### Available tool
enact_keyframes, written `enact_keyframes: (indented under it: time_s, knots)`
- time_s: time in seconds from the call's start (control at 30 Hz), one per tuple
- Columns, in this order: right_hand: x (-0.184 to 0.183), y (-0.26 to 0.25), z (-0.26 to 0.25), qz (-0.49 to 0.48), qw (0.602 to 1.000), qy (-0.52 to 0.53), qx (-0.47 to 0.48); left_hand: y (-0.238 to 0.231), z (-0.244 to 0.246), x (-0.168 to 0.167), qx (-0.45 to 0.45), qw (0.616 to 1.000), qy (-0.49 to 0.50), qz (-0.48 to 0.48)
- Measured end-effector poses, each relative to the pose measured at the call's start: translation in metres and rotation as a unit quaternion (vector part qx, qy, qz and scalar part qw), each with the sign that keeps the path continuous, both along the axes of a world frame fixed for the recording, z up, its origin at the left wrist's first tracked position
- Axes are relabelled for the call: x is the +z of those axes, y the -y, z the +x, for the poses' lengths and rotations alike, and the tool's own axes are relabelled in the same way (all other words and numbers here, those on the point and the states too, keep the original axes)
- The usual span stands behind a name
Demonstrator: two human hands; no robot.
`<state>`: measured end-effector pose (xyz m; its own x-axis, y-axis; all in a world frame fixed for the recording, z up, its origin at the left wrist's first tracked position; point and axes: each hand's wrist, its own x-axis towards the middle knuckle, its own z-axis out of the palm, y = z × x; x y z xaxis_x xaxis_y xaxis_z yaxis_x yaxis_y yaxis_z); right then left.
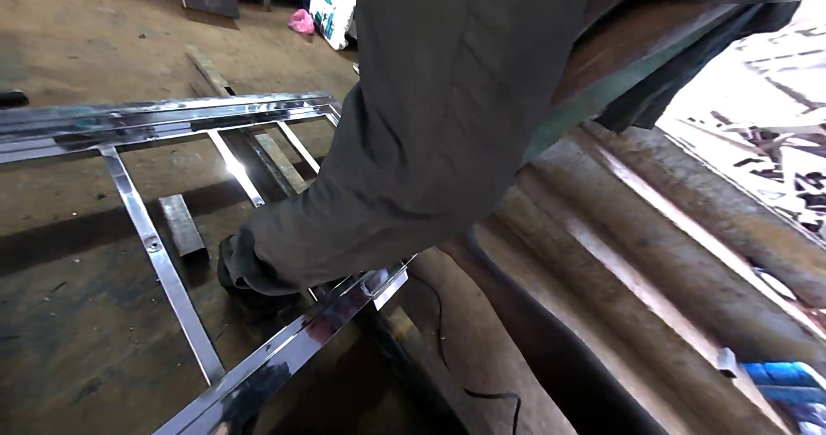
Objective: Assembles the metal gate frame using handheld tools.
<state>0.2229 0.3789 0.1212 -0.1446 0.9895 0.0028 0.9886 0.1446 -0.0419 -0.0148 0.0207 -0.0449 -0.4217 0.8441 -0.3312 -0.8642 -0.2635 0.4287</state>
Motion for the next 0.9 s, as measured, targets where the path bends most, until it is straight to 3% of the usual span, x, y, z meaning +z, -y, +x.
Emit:
enact_keyframes:
  time_s: [0.17,0.3,0.4,0.5,0.63,0.77,0.9]
  knots:
    - [0.000,0.003,-0.009,-0.025,0.998,0.057,-0.008,0.007,-0.010,-0.031,-0.024,0.999,0.021,0.029]
    - [0.004,0.012,-0.012,-0.006,0.997,0.065,0.030,0.005,-0.001,0.001,-0.008,0.998,-0.056,-0.005]
    - [0.004,0.014,-0.011,-0.010,0.998,0.057,0.020,0.002,-0.001,-0.005,-0.001,1.000,-0.002,-0.004]
    - [-0.004,0.010,-0.006,-0.005,0.998,0.052,0.020,-0.005,-0.001,0.030,-0.005,0.999,0.014,-0.041]
    - [-0.006,0.008,-0.003,-0.016,0.999,0.046,-0.006,0.004,-0.008,-0.025,-0.016,0.999,0.032,0.025]
    - [-0.004,0.013,0.004,0.040,0.999,-0.016,0.006,-0.001,-0.001,-0.003,0.008,1.000,0.000,-0.001]
    - [-0.007,0.027,0.026,0.126,0.981,-0.147,0.009,0.000,0.002,-0.008,0.017,1.000,0.013,-0.006]
